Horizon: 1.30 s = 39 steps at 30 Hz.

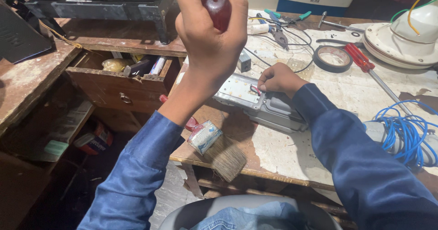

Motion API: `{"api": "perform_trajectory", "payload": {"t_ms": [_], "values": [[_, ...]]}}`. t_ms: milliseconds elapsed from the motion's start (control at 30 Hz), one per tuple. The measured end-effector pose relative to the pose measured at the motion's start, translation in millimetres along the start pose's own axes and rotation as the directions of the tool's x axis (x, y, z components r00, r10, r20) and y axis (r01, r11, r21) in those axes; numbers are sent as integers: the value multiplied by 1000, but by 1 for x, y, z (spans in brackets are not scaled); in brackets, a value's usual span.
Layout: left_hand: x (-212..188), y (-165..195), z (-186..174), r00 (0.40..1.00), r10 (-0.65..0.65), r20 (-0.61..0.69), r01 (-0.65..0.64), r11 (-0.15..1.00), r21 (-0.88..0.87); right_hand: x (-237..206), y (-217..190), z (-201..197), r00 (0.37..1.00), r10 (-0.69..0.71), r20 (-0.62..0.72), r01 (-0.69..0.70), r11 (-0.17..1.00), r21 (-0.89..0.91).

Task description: The person uses a red-handled screwdriver to tighten screws on a gray electrical box placed on a workbench. They repeatedly adjust the box and fasten multiple screws while handling internal wires.

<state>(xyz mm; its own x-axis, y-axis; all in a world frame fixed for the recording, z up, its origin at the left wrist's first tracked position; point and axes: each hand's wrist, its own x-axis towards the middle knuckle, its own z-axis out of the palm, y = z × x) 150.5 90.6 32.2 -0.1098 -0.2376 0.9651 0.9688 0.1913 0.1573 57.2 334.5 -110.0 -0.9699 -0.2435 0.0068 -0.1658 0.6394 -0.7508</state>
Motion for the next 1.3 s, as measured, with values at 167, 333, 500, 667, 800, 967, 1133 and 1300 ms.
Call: {"api": "perform_trajectory", "payload": {"t_ms": [167, 333, 500, 667, 800, 967, 1133, 1300], "values": [[-3, -1, 0, 1000, 11, 11, -11, 1000, -9, 4, 1, 2, 999, 52, -9, -52, 998, 29], [-5, -5, 1, 999, -38, 29, 38, 999, 4, 7, 3, 0, 992, 126, 30, -127, 991, 50], [-7, -7, 0, 998, -55, 24, 54, 998, 18, 11, 10, 3, 995, 93, 26, -95, 991, 97], [-7, -6, 2, 1000, -6, 16, 6, 1000, -4, 14, 13, 6, 986, 168, -23, -167, 985, 53], [-4, -4, 4, 999, -21, 25, 21, 999, -32, 18, 5, 8, 975, 220, -39, -219, 975, 31], [0, -1, 3, 996, -83, 23, 84, 996, -37, 22, -7, 9, 938, 336, -87, -344, 931, -119], [0, -1, 8, 996, -92, 11, 93, 991, -94, 10, 2, 4, 981, 192, 14, -192, 971, 140], [-5, -3, 23, 996, -82, -40, 78, 993, -84, 3, 6, -1, 986, 120, 112, -152, 926, 346]]}}
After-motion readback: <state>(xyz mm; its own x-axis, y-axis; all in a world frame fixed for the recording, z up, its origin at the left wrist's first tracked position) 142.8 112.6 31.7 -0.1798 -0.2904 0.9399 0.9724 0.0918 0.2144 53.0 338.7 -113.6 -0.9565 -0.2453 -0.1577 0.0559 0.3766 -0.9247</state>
